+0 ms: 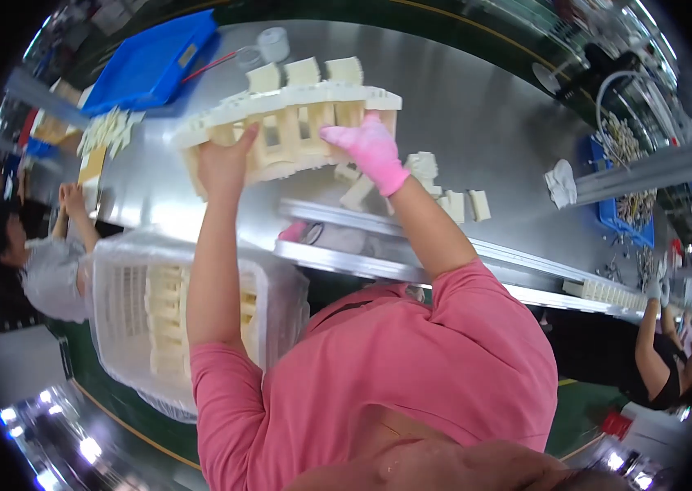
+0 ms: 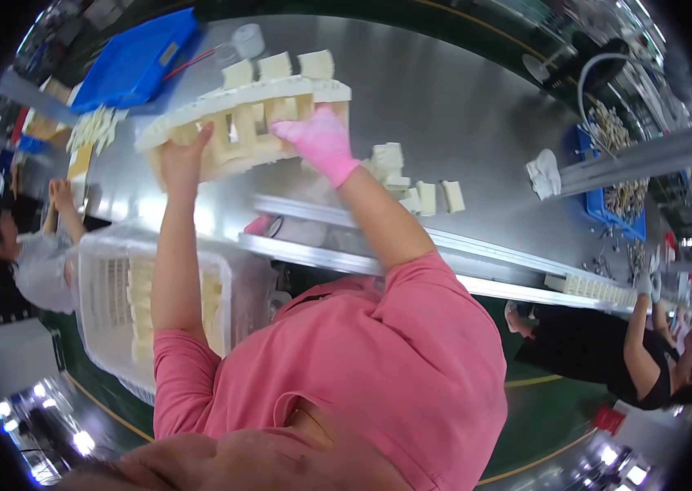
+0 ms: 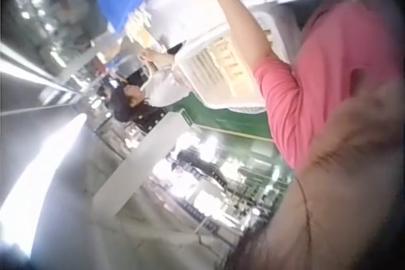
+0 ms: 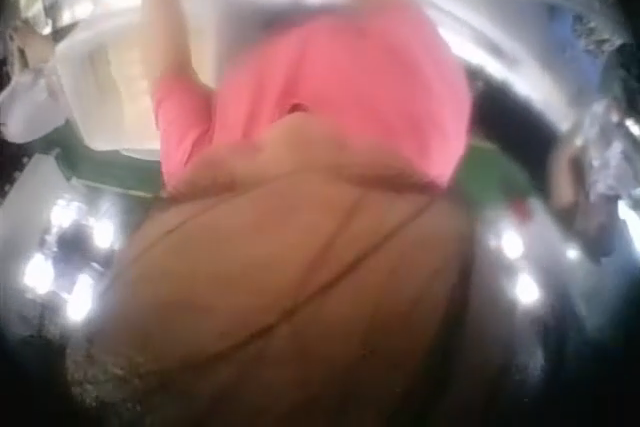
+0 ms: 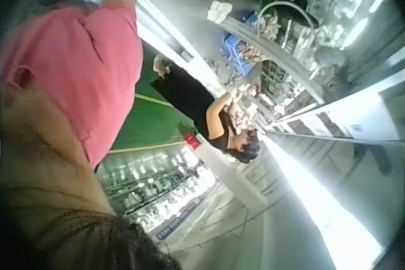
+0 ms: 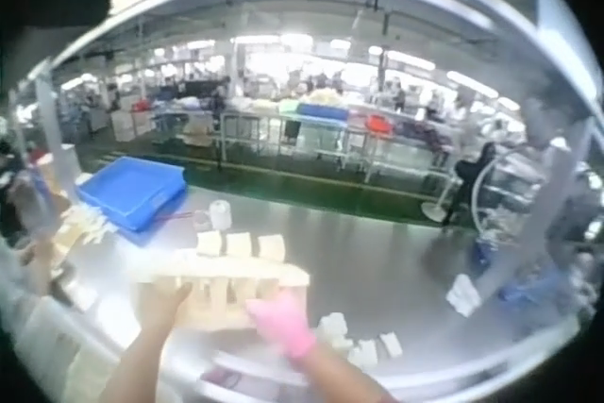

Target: The person assembles white plastic electronic components by hand, then places the assembled components into a white storage bin on an assembly table.

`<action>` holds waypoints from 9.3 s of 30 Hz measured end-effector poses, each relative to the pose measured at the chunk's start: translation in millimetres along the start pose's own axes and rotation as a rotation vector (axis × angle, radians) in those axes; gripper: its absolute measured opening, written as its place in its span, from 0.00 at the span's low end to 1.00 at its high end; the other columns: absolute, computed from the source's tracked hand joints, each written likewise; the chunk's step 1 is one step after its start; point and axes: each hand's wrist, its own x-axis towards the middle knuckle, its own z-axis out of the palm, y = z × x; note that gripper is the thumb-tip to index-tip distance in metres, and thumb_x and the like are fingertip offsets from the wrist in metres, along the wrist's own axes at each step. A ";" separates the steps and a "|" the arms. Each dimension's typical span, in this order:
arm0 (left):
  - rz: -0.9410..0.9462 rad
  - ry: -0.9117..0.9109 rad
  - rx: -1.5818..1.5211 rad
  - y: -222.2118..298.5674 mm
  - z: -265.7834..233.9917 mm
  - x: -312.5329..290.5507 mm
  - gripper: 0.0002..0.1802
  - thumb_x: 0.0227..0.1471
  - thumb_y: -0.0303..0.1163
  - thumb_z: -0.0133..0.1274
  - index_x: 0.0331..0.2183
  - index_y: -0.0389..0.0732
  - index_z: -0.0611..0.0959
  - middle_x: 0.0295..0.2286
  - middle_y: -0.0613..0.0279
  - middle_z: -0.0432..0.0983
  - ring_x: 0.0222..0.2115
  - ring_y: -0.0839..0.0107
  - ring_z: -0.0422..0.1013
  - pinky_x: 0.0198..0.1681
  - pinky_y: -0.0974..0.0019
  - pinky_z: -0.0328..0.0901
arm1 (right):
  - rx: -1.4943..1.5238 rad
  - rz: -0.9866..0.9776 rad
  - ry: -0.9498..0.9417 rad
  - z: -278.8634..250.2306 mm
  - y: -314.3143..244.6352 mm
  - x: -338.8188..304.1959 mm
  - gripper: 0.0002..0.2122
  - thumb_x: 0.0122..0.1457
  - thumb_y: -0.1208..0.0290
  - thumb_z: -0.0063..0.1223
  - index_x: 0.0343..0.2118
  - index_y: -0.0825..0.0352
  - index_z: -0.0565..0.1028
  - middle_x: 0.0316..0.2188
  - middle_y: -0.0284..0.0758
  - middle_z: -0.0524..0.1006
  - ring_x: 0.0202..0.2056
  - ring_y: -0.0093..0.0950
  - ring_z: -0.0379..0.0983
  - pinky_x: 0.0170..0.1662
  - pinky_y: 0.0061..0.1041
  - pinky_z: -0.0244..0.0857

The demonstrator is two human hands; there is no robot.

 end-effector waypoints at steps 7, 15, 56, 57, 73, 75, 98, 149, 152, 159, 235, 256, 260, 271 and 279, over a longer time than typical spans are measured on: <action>-0.003 -0.556 0.024 107.3 160.7 -3.2 0.42 0.27 0.61 0.56 0.34 0.29 0.76 0.32 0.46 0.73 0.35 0.55 0.70 0.38 0.61 0.63 | -0.279 -0.179 0.034 -162.0 107.4 42.5 0.14 0.43 0.60 0.55 0.29 0.65 0.77 0.22 0.37 0.74 0.26 0.32 0.70 0.34 0.22 0.63; 0.055 -0.873 0.195 128.6 261.4 -35.0 0.39 0.29 0.63 0.54 0.30 0.32 0.79 0.30 0.51 0.75 0.34 0.61 0.71 0.36 0.65 0.64 | -0.024 0.725 0.103 -219.5 137.4 21.8 0.28 0.41 0.53 0.57 0.41 0.69 0.71 0.43 0.40 0.68 0.46 0.30 0.62 0.49 0.25 0.53; 0.319 -0.803 -0.799 176.4 178.0 -183.6 0.20 0.43 0.20 0.40 0.42 0.34 0.62 0.39 0.52 0.63 0.38 0.63 0.66 0.41 0.66 0.61 | -0.828 -0.187 -0.015 -187.0 41.6 -75.7 0.12 0.44 0.75 0.44 0.34 0.69 0.69 0.25 0.42 0.74 0.27 0.40 0.71 0.30 0.33 0.65; 0.200 -0.817 -0.950 177.5 179.9 -181.4 0.19 0.44 0.19 0.38 0.42 0.34 0.61 0.38 0.52 0.62 0.37 0.65 0.66 0.39 0.68 0.62 | -0.716 -0.351 0.068 -189.8 41.3 -77.6 0.11 0.45 0.76 0.43 0.34 0.69 0.69 0.25 0.41 0.74 0.27 0.40 0.71 0.30 0.33 0.65; -0.162 -1.266 -1.053 159.8 189.8 -195.1 0.10 0.52 0.31 0.40 0.35 0.36 0.68 0.18 0.62 0.66 0.16 0.75 0.63 0.19 0.72 0.59 | -1.311 0.523 -0.354 -267.9 163.0 -74.9 0.16 0.47 0.62 0.41 0.31 0.71 0.71 0.30 0.47 0.74 0.35 0.42 0.71 0.39 0.32 0.64; -0.285 -1.180 -1.028 153.7 189.3 -192.2 0.12 0.52 0.36 0.40 0.24 0.38 0.70 0.15 0.65 0.64 0.14 0.77 0.60 0.17 0.72 0.56 | -1.328 0.453 -0.459 -272.0 143.2 -74.4 0.16 0.47 0.61 0.41 0.30 0.71 0.72 0.30 0.48 0.73 0.35 0.42 0.70 0.39 0.33 0.64; 0.099 -1.006 -0.901 156.4 183.9 -219.1 0.18 0.57 0.41 0.32 0.43 0.39 0.62 0.34 0.60 0.63 0.33 0.74 0.60 0.35 0.73 0.59 | -0.640 -0.151 0.278 -203.2 54.4 -107.0 0.17 0.50 0.69 0.47 0.44 0.62 0.65 0.23 0.39 0.73 0.23 0.37 0.70 0.26 0.29 0.64; 0.634 -0.785 0.100 134.3 140.2 -139.0 0.31 0.37 0.41 0.57 0.43 0.36 0.67 0.37 0.49 0.66 0.38 0.60 0.67 0.38 0.65 0.63 | -0.920 1.013 0.215 -340.0 -4.7 -222.5 0.30 0.41 0.44 0.43 0.37 0.71 0.70 0.29 0.45 0.74 0.36 0.41 0.69 0.41 0.30 0.60; 0.363 -0.901 -0.499 124.8 140.8 -117.7 0.30 0.40 0.40 0.56 0.43 0.36 0.67 0.38 0.56 0.67 0.40 0.66 0.66 0.41 0.67 0.62 | -0.961 1.025 0.252 -334.2 -18.9 -213.5 0.28 0.40 0.46 0.46 0.33 0.71 0.71 0.26 0.43 0.75 0.34 0.40 0.70 0.39 0.30 0.62; -0.164 -1.237 -1.521 120.2 139.2 -111.3 0.23 0.50 0.35 0.45 0.48 0.38 0.64 0.42 0.60 0.66 0.42 0.67 0.65 0.47 0.63 0.58 | -1.679 0.728 0.116 -343.0 22.5 -218.6 0.17 0.41 0.59 0.53 0.31 0.67 0.70 0.28 0.39 0.73 0.33 0.35 0.70 0.36 0.30 0.62; 0.497 -1.378 -0.467 148.7 164.3 -168.5 0.17 0.51 0.42 0.43 0.35 0.38 0.73 0.32 0.58 0.71 0.34 0.69 0.66 0.39 0.68 0.60 | -0.651 0.559 -0.057 -292.6 7.2 -176.5 0.24 0.40 0.64 0.54 0.44 0.61 0.68 0.33 0.40 0.72 0.35 0.30 0.69 0.40 0.24 0.61; 0.533 -0.432 0.266 11.2 280.0 -24.9 0.19 0.45 0.40 0.48 0.34 0.35 0.69 0.30 0.44 0.70 0.32 0.47 0.68 0.34 0.52 0.63 | -1.315 0.456 -0.523 -215.5 150.3 -77.3 0.14 0.44 0.61 0.46 0.35 0.57 0.74 0.34 0.36 0.75 0.38 0.31 0.71 0.36 0.31 0.66; 0.847 -0.338 0.464 -50.8 287.6 22.1 0.10 0.46 0.31 0.42 0.26 0.34 0.73 0.26 0.46 0.72 0.28 0.51 0.69 0.32 0.53 0.64 | -1.329 0.431 -0.619 -193.5 146.7 -70.2 0.16 0.45 0.64 0.47 0.40 0.55 0.71 0.38 0.35 0.72 0.40 0.33 0.69 0.37 0.32 0.66; 0.065 -0.628 -0.594 106.1 191.7 -39.0 0.17 0.48 0.28 0.41 0.43 0.38 0.65 0.27 0.55 0.72 0.25 0.69 0.71 0.26 0.69 0.66 | -1.370 0.555 -1.055 -260.2 176.7 -68.7 0.16 0.44 0.64 0.48 0.38 0.59 0.74 0.35 0.34 0.74 0.38 0.31 0.71 0.34 0.33 0.66; -0.311 -0.942 -1.073 162.3 190.7 -130.9 0.14 0.48 0.29 0.43 0.39 0.38 0.71 0.27 0.67 0.68 0.29 0.76 0.66 0.33 0.70 0.63 | -1.205 0.896 -0.087 -298.9 200.2 -71.5 0.14 0.37 0.69 0.58 0.32 0.57 0.77 0.30 0.31 0.76 0.35 0.25 0.73 0.30 0.31 0.67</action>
